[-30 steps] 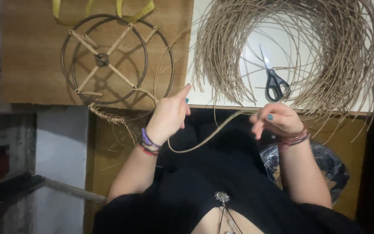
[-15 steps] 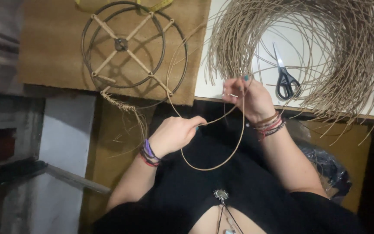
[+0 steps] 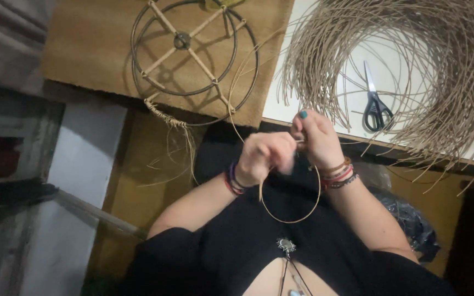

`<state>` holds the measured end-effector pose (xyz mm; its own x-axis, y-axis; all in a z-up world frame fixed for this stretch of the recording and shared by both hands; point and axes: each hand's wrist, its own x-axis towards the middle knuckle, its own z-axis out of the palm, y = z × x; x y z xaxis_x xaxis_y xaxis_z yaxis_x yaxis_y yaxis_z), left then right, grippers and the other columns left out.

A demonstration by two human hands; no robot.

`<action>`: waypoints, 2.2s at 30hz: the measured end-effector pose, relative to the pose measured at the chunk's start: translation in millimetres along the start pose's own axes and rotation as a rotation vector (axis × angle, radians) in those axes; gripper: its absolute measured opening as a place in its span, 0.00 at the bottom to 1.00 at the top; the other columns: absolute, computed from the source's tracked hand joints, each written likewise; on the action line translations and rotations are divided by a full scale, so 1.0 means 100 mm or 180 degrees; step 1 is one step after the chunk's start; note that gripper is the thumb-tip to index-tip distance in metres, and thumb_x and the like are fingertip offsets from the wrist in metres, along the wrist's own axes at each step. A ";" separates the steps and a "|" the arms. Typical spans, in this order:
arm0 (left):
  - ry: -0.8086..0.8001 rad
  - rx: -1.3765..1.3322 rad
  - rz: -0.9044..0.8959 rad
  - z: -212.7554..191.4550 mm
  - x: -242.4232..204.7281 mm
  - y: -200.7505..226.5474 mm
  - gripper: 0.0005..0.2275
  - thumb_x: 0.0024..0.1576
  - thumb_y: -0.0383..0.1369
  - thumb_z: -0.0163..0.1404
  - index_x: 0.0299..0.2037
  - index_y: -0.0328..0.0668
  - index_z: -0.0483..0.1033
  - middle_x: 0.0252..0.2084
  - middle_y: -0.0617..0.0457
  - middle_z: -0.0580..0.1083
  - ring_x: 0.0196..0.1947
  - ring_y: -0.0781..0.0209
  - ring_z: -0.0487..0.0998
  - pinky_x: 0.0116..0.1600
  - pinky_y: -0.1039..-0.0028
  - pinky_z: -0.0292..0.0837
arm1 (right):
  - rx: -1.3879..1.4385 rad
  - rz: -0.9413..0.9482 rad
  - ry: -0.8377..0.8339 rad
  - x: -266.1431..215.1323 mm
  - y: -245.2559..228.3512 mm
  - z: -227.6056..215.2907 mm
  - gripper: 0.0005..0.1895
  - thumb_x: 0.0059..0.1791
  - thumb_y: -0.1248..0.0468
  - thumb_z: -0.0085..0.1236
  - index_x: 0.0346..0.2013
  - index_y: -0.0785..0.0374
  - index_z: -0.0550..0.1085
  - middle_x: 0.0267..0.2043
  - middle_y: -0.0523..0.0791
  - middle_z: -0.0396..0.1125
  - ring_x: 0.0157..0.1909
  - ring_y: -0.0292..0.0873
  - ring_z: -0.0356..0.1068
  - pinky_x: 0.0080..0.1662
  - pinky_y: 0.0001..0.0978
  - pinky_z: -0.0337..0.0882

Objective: Weaving thin strands of material around a circular wire frame to create a decorative object, including measuring and cutting the material.

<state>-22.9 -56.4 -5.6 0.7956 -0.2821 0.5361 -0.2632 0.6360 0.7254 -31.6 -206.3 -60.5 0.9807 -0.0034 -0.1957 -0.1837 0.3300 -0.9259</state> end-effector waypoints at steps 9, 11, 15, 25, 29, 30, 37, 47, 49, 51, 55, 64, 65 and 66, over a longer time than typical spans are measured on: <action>0.1356 -0.0208 -0.1171 -0.59 -0.06 -0.24 0.14 0.72 0.42 0.34 0.43 0.43 0.68 0.25 0.68 0.50 0.17 0.81 0.51 0.21 0.91 0.45 | -0.1099 -0.0411 -0.0788 -0.05 -0.36 0.15 0.20 0.61 0.60 0.42 0.32 0.67 0.74 0.17 0.43 0.58 0.17 0.36 0.61 0.23 0.24 0.63; 0.0890 0.0386 -0.0903 -0.49 0.05 0.04 0.15 0.72 0.40 0.34 0.49 0.40 0.73 0.45 0.52 0.60 0.43 0.63 0.60 0.47 0.73 0.52 | -0.1300 -0.0373 -0.0865 -0.04 -0.32 0.22 0.19 0.60 0.61 0.44 0.31 0.66 0.75 0.17 0.42 0.58 0.18 0.35 0.60 0.25 0.25 0.63; 0.0187 0.0902 -0.0701 -0.45 0.14 0.17 0.18 0.72 0.38 0.35 0.58 0.38 0.77 0.68 0.39 0.67 0.73 0.45 0.60 0.76 0.57 0.52 | -0.1515 -0.0311 -0.0989 0.02 -0.27 0.34 0.19 0.59 0.62 0.45 0.28 0.63 0.76 0.15 0.39 0.59 0.19 0.31 0.58 0.28 0.23 0.61; 0.0021 0.0582 -0.1203 -0.55 0.03 -0.02 0.18 0.71 0.40 0.37 0.53 0.37 0.80 0.66 0.41 0.70 0.71 0.47 0.66 0.34 0.82 0.81 | -0.1983 -0.0187 -0.1103 0.00 -0.37 0.35 0.24 0.60 0.59 0.43 0.21 0.62 0.74 0.11 0.39 0.59 0.16 0.33 0.53 0.26 0.26 0.60; 0.1139 -0.0711 -0.1174 -0.79 0.12 -0.09 0.18 0.70 0.39 0.38 0.40 0.32 0.76 0.56 0.39 0.75 0.48 0.49 0.80 0.44 0.66 0.80 | -0.0672 0.0212 -0.1290 0.00 -0.34 0.16 0.12 0.58 0.67 0.43 0.37 0.69 0.73 0.17 0.41 0.59 0.14 0.37 0.64 0.22 0.22 0.62; 0.1335 -0.0943 -0.0884 -0.90 0.16 -0.08 0.19 0.72 0.39 0.35 0.38 0.36 0.75 0.53 0.37 0.77 0.57 0.37 0.77 0.58 0.51 0.79 | -0.0481 0.0300 -0.1269 -0.01 -0.36 0.10 0.11 0.58 0.68 0.42 0.40 0.70 0.73 0.19 0.40 0.57 0.14 0.36 0.64 0.22 0.21 0.60; 0.2184 -0.1326 -0.0520 -1.45 0.19 0.18 0.15 0.67 0.44 0.39 0.32 0.47 0.70 0.31 0.53 0.77 0.51 0.46 0.81 0.57 0.56 0.81 | -0.1184 0.0438 -0.0881 -0.18 -0.08 -0.60 0.14 0.58 0.68 0.42 0.42 0.73 0.76 0.15 0.38 0.54 0.15 0.30 0.54 0.25 0.21 0.52; 0.2380 -0.0815 -0.0662 -1.45 0.13 0.21 0.15 0.66 0.48 0.36 0.31 0.52 0.62 0.26 0.61 0.65 0.31 0.64 0.80 0.39 0.81 0.79 | -0.3380 0.0066 -0.1805 -0.25 0.12 -0.78 0.13 0.55 0.59 0.50 0.37 0.60 0.80 0.32 0.47 0.68 0.35 0.51 0.73 0.43 0.41 0.72; 0.2308 -0.0623 -0.0644 -1.45 0.08 0.31 0.15 0.67 0.49 0.36 0.31 0.52 0.61 0.25 0.61 0.65 0.26 0.65 0.78 0.33 0.84 0.76 | -0.3557 0.0053 -0.1739 -0.27 0.15 -0.79 0.13 0.56 0.58 0.46 0.39 0.59 0.78 0.32 0.47 0.68 0.35 0.52 0.72 0.43 0.41 0.72; 0.2112 -0.0440 -0.0496 -1.49 0.00 0.40 0.15 0.68 0.46 0.35 0.31 0.51 0.61 0.27 0.55 0.70 0.30 0.59 0.82 0.36 0.77 0.80 | -0.3582 0.0002 -0.1541 -0.31 0.14 -0.72 0.14 0.58 0.58 0.42 0.40 0.61 0.74 0.31 0.49 0.70 0.35 0.56 0.74 0.43 0.45 0.73; 0.1565 -0.0510 -0.0314 -1.73 -0.30 0.65 0.17 0.67 0.46 0.39 0.29 0.47 0.62 0.38 0.39 0.78 0.56 0.41 0.79 0.62 0.59 0.74 | -0.3498 -0.0203 -0.1534 -0.28 0.29 -0.80 0.14 0.58 0.58 0.41 0.39 0.59 0.74 0.28 0.46 0.71 0.32 0.53 0.74 0.40 0.44 0.73; 0.1208 -0.1192 -0.1495 -2.29 -1.33 0.22 0.29 0.63 0.54 0.36 0.47 0.32 0.79 0.42 0.30 0.79 0.46 0.36 0.83 0.53 0.50 0.78 | -0.2427 -0.1069 -0.1830 0.35 0.07 0.52 0.14 0.57 0.65 0.47 0.50 0.66 0.79 0.45 0.57 0.74 0.48 0.61 0.75 0.49 0.55 0.73; 0.0888 0.1217 -0.1463 -2.17 -1.28 0.20 0.18 0.60 0.42 0.44 0.52 0.40 0.78 0.44 0.40 0.79 0.46 0.41 0.82 0.51 0.57 0.78 | -0.2699 -0.1150 -0.1667 0.45 0.03 0.82 0.12 0.56 0.66 0.50 0.50 0.65 0.78 0.45 0.56 0.75 0.47 0.63 0.75 0.49 0.57 0.72; 0.0474 0.3607 -0.1311 -2.04 -1.26 0.18 0.16 0.57 0.30 0.52 0.57 0.49 0.77 0.45 0.51 0.79 0.46 0.46 0.82 0.49 0.63 0.78 | -0.2965 -0.1226 -0.1497 0.52 0.00 1.11 0.10 0.56 0.66 0.52 0.49 0.64 0.77 0.45 0.56 0.75 0.47 0.65 0.74 0.49 0.59 0.72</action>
<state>-16.1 137.4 -148.1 0.9674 -0.1826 0.1755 -0.2444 -0.4913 0.8360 26.6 -101.3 -34.9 0.8747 0.4704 0.1163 0.3532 -0.4547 -0.8176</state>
